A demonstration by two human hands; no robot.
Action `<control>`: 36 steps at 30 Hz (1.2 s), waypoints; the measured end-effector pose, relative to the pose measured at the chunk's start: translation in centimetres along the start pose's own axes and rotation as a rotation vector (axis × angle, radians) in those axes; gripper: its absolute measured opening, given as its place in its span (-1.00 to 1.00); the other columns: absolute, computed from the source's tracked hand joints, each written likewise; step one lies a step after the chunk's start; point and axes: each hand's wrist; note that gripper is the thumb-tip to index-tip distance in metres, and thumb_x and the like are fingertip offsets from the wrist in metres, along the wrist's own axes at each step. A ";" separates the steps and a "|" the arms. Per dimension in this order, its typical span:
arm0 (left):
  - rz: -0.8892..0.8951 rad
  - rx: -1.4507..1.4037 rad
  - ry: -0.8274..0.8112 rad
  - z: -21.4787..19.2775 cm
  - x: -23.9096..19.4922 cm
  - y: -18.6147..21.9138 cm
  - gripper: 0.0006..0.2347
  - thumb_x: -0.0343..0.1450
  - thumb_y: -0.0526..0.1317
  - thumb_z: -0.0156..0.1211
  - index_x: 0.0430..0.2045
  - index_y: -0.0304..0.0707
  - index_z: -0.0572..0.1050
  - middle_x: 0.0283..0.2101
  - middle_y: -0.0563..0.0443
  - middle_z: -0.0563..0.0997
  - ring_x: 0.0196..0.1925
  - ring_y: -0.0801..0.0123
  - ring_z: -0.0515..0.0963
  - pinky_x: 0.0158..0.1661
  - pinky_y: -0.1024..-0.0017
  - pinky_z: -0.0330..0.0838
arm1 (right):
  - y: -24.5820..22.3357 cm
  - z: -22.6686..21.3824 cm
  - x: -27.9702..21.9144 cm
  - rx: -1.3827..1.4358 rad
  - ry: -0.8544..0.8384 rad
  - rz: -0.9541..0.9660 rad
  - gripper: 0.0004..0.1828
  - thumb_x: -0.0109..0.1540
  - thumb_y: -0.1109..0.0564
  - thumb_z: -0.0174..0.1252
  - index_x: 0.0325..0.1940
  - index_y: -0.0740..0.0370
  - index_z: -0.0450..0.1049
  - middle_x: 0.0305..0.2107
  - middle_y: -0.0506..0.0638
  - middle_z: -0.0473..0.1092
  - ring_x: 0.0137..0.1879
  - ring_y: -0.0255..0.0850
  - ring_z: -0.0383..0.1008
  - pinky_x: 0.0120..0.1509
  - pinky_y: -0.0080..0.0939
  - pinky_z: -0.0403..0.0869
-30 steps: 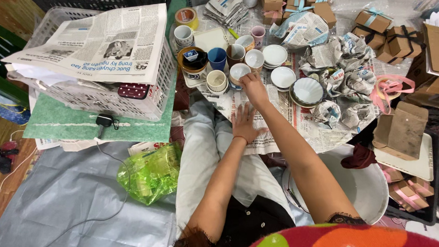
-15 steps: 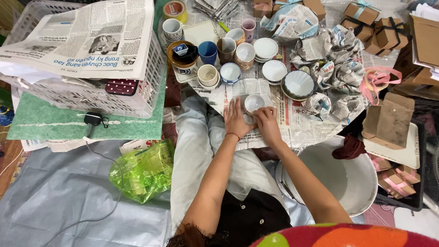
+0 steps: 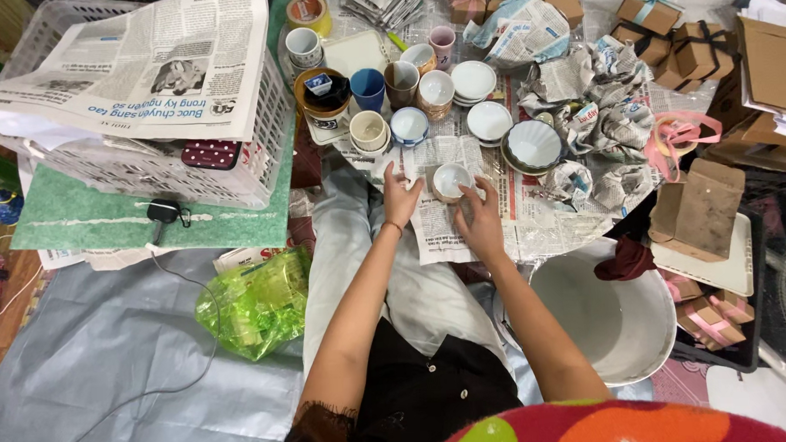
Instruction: The person sits on the floor and wraps small ceramic bowls and cups individually in newspaper. They fold the paper around each item and place the wrapped pieces into a pile on the table.
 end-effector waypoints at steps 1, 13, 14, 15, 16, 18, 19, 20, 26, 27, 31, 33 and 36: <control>-0.070 0.018 -0.072 0.1 0.8 -0.1 -0.35 0.30 -0.10 0.47 0.21 -0.37 0.26 -0.09 -0.24 0.62 -0.10 0.16 0.63 -0.08 0.32 0.51 | 0.1 0.1 -0.1 -0.010 0.004 0.008 -0.48 0.20 0.26 0.28 0.26 0.19 0.39 0.32 0.28 0.13 0.40 0.21 0.25 0.32 0.07 0.43; 0.013 0.047 -0.157 -1.4 1.3 2.6 -0.80 0.43 -0.17 0.28 -0.35 -0.40 0.54 -0.36 -0.23 0.67 -0.32 0.09 0.67 -0.22 0.27 0.53 | 0.7 0.4 0.0 0.009 -0.031 0.041 -0.56 0.21 0.23 0.26 0.16 0.24 0.38 0.26 0.25 0.18 0.29 0.15 0.35 0.30 0.04 0.47; 0.010 0.024 -0.179 -1.8 0.6 3.4 -0.81 0.45 -0.19 0.28 -0.35 -0.42 0.52 -0.37 -0.25 0.66 -0.33 0.05 0.65 -0.22 0.25 0.53 | 0.6 0.4 0.0 0.003 -0.031 0.044 -0.55 0.21 0.22 0.26 0.18 0.23 0.37 0.25 0.24 0.20 0.29 0.15 0.36 0.29 0.04 0.47; 0.094 -0.016 -0.193 -2.3 0.1 4.4 -0.82 0.42 -0.22 0.27 -0.34 -0.41 0.48 -0.24 -0.20 0.65 -0.30 0.09 0.67 -0.21 0.28 0.55 | 0.6 0.4 0.0 -0.003 -0.032 0.047 -0.53 0.22 0.21 0.26 0.20 0.23 0.36 0.25 0.23 0.21 0.29 0.15 0.37 0.29 0.03 0.46; 0.180 -0.058 -0.208 -2.5 -0.3 5.5 -0.83 0.38 -0.25 0.27 -0.33 -0.39 0.45 -0.11 -0.15 0.65 -0.26 0.12 0.69 -0.20 0.30 0.56 | 0.6 0.4 0.1 -0.012 -0.032 0.051 -0.52 0.22 0.20 0.26 0.21 0.23 0.36 0.25 0.23 0.23 0.29 0.16 0.38 0.28 0.03 0.46; 0.279 -0.029 -0.272 -3.4 -1.3 7.9 -0.83 0.36 -0.30 0.27 -0.28 -0.36 0.44 -0.06 -0.10 0.65 -0.20 0.14 0.70 -0.18 0.32 0.56 | 0.7 0.4 0.1 -0.016 -0.013 0.030 -0.43 0.22 0.17 0.27 0.28 0.31 0.27 0.25 0.26 0.22 0.30 0.20 0.35 0.32 0.04 0.43; 0.293 0.043 -0.319 -4.0 -1.7 8.9 -0.82 0.36 -0.31 0.29 -0.24 -0.34 0.46 -0.14 -0.09 0.66 -0.18 0.12 0.70 -0.15 0.30 0.54 | 0.8 0.4 0.2 -0.019 -0.005 0.020 -0.38 0.22 0.16 0.27 0.31 0.35 0.22 0.24 0.28 0.22 0.31 0.23 0.34 0.34 0.05 0.42; 0.306 0.114 -0.367 -4.5 -2.0 10.0 -0.80 0.36 -0.32 0.30 -0.20 -0.32 0.47 -0.21 -0.08 0.67 -0.16 0.10 0.69 -0.13 0.29 0.53 | 0.8 0.4 0.2 -0.013 -0.009 0.033 -0.36 0.22 0.15 0.27 0.32 0.35 0.21 0.25 0.28 0.22 0.31 0.23 0.34 0.34 0.04 0.42; 0.574 0.254 -0.427 -5.8 -2.5 13.5 -0.60 0.23 -0.35 0.29 -0.02 -0.33 0.47 0.09 -0.13 0.50 0.12 0.02 0.52 0.07 0.16 0.45 | 0.8 0.4 0.3 -0.012 -0.012 0.061 -0.33 0.21 0.14 0.27 0.33 0.37 0.18 0.22 0.29 0.23 0.30 0.23 0.35 0.33 0.04 0.42; 0.629 0.324 -0.440 -5.8 -2.4 13.5 -0.62 0.22 -0.35 0.30 -0.05 -0.30 0.50 0.09 -0.10 0.49 0.17 0.04 0.47 0.08 0.14 0.44 | 0.7 0.5 0.3 -0.017 -0.005 0.054 -0.33 0.21 0.14 0.27 0.33 0.37 0.18 0.22 0.29 0.23 0.30 0.24 0.35 0.33 0.04 0.42; 0.716 0.550 -0.484 -4.7 -2.5 12.4 -0.72 0.21 -0.32 0.33 -0.22 -0.24 0.56 0.11 -0.02 0.49 0.24 0.12 0.38 0.06 0.10 0.41 | 1.1 0.6 0.1 0.040 -0.026 0.108 -0.35 0.21 0.17 0.22 0.33 0.37 0.18 0.21 0.30 0.23 0.28 0.21 0.36 0.32 0.03 0.42; 0.702 0.603 -0.508 -4.2 -2.7 11.6 -0.75 0.21 -0.32 0.33 -0.26 -0.25 0.56 0.07 0.01 0.49 0.21 0.14 0.39 0.04 0.11 0.43 | 1.6 0.8 -0.1 0.086 0.002 0.148 -0.39 0.23 0.17 0.19 0.34 0.34 0.21 0.23 0.27 0.24 0.27 0.15 0.39 0.36 0.01 0.43; 0.701 0.603 -0.520 -3.7 -2.4 11.1 -0.76 0.22 -0.33 0.30 -0.26 -0.29 0.54 -0.03 0.03 0.50 0.16 0.13 0.41 0.03 0.18 0.46 | 3.0 1.5 0.3 0.214 0.042 0.256 -0.49 0.35 0.05 0.08 0.32 0.33 0.23 0.28 0.27 0.22 0.28 0.09 0.42 0.37 -0.06 0.46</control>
Point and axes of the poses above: each hand's wrist, its own x-axis towards the middle knuckle, its own z-axis out of the palm, y = z × x
